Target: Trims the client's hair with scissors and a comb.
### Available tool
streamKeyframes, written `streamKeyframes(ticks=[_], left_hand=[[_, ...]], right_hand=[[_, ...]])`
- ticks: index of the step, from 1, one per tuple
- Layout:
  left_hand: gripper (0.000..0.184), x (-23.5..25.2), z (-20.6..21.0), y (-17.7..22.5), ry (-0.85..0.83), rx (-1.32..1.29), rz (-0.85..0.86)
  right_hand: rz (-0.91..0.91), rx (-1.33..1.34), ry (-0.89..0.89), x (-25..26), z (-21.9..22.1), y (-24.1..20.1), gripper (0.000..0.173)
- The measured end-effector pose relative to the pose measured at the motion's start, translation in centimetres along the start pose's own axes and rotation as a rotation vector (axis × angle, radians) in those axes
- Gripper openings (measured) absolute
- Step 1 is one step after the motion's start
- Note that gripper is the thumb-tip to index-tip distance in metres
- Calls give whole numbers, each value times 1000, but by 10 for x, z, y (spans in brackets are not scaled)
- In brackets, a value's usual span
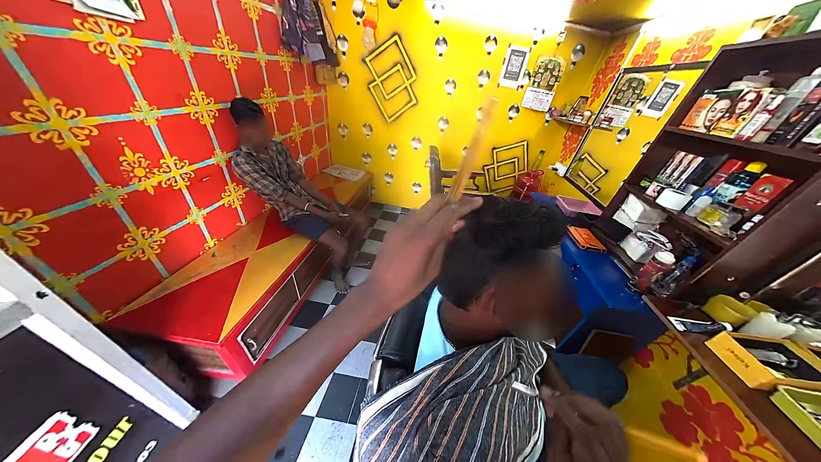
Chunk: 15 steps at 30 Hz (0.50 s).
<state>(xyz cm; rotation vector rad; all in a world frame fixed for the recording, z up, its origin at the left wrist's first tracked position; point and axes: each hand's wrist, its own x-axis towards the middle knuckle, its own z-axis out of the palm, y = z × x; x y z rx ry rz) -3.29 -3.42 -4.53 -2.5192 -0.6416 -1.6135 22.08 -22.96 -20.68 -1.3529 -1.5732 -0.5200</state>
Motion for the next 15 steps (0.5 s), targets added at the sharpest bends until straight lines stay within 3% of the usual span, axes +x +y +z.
streamKeyframes(ticks=[3,5,8,10,13,15], left_hand=[[40,-11,-13,20,-140,8,142],[41,-17,-5,26,-230,62,210],[19,-29,9,16,-336,212,224],[15,-41,5,8,-366,247,138],[12,-59,-14,4,-507,212,-172],[12,-78,-13,-16,-491,201,-164]], right_hand=[[98,21,-183,-73,19,-10,28],[149,90,-202,-102,30,-8,32],[282,233,-79,-80,23,-9,18],[267,301,6,-63,20,2,17],[235,298,52,-49,15,11,18],[244,278,52,-44,12,14,19]])
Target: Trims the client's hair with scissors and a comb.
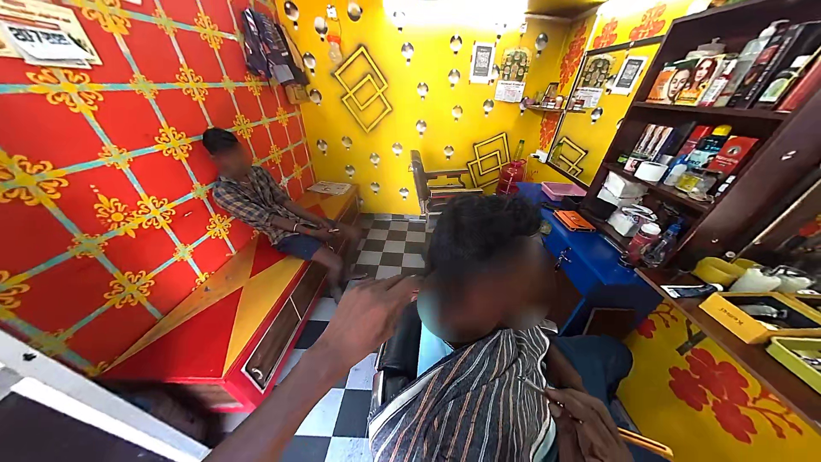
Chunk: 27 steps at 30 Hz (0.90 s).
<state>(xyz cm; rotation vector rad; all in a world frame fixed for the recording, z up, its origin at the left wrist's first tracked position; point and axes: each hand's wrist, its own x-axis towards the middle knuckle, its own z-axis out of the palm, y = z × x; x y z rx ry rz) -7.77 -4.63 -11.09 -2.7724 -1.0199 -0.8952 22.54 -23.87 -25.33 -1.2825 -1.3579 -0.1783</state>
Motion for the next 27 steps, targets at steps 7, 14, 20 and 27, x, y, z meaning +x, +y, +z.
streamKeyframes(ticks=[7,14,20,27], left_hand=[[22,-32,14,-57,-113,-82,30],[32,2,-4,-7,417,-593,-6],[68,82,-16,45,303,-257,73],[97,107,-3,59,95,-126,38]], right_hand=[[55,128,46,52,-21,-2,17],[-189,-155,-46,147,-29,-48,21],[-401,-333,-173,189,-4,-73,25],[-431,-336,-146,182,9,-58,20]])
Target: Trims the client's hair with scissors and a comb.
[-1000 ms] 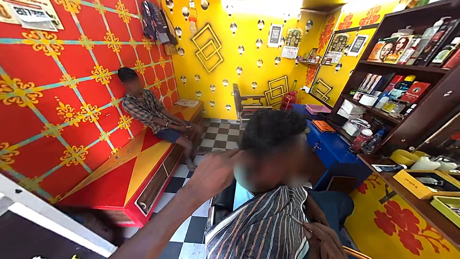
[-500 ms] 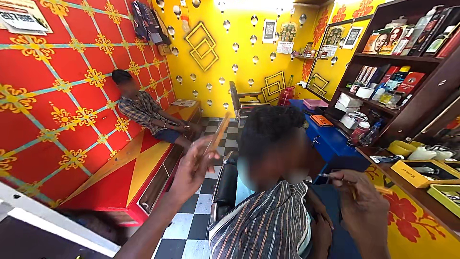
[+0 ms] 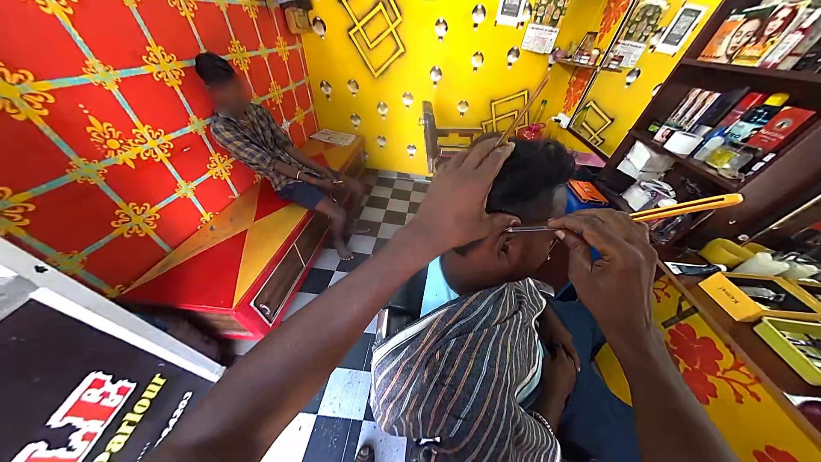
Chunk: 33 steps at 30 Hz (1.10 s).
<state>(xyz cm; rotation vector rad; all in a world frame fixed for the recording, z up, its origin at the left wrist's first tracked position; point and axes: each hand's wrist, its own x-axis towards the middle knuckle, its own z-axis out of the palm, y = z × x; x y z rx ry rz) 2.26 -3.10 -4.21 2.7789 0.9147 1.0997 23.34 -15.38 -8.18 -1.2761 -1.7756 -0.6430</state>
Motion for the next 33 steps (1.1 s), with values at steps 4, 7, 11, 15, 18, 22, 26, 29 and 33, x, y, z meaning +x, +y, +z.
streamKeyframes(ticks=[4,7,11,15,18,22,26,29,33], left_hand=[[97,4,-3,4,-34,28,-31],[94,4,-4,5,-17,60,-23],[90,5,-5,3,12,93,3],[88,6,-3,0,39,103,29],[88,6,-3,-1,52,110,44],[88,6,-3,-1,48,122,42],[87,5,-1,-3,72,134,59],[87,5,0,-5,89,133,78],[87,5,1,-5,99,125,89]], right_hand=[[-4,-18,11,-1,7,5,18],[-24,-27,32,-1,11,7,18],[-36,-38,36,0,15,8,18],[-40,-62,37,2,17,8,19],[-52,-71,41,3,18,8,19],[-75,-106,34,4,17,8,20],[-96,-120,22,5,15,8,21],[-89,-120,-42,7,11,7,22],[-115,-106,5,7,12,6,21]])
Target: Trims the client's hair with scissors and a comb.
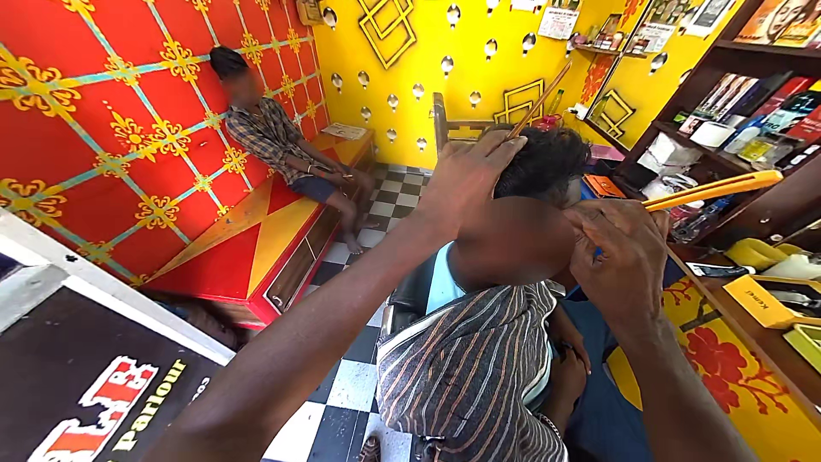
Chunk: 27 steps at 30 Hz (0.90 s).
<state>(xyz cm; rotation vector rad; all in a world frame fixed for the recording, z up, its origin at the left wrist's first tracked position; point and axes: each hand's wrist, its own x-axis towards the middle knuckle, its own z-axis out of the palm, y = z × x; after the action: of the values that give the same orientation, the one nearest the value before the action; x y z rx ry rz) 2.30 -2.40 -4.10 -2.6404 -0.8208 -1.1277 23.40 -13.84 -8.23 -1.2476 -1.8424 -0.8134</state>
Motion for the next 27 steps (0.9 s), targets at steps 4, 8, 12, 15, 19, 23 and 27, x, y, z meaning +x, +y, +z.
streamKeyframes(ticks=[4,8,12,15,19,23,27], left_hand=[[87,-1,2,0,17,7,-2],[87,-1,2,0,14,9,0],[86,-1,3,-1,4,13,-3],[86,-1,4,-1,13,10,-2],[87,-2,3,-1,8,5,-2],[87,-1,3,-2,7,-1,-1],[88,-1,3,-3,-14,-16,-10]], right_hand=[[-18,-25,15,0,1,0,20],[-19,-25,-20,1,1,0,21],[-29,-18,-28,2,2,1,21],[-37,-25,-22,3,1,0,22],[-49,-11,-53,5,1,0,22],[-59,-6,-68,7,-1,0,22],[-75,30,-5,11,-9,1,20]])
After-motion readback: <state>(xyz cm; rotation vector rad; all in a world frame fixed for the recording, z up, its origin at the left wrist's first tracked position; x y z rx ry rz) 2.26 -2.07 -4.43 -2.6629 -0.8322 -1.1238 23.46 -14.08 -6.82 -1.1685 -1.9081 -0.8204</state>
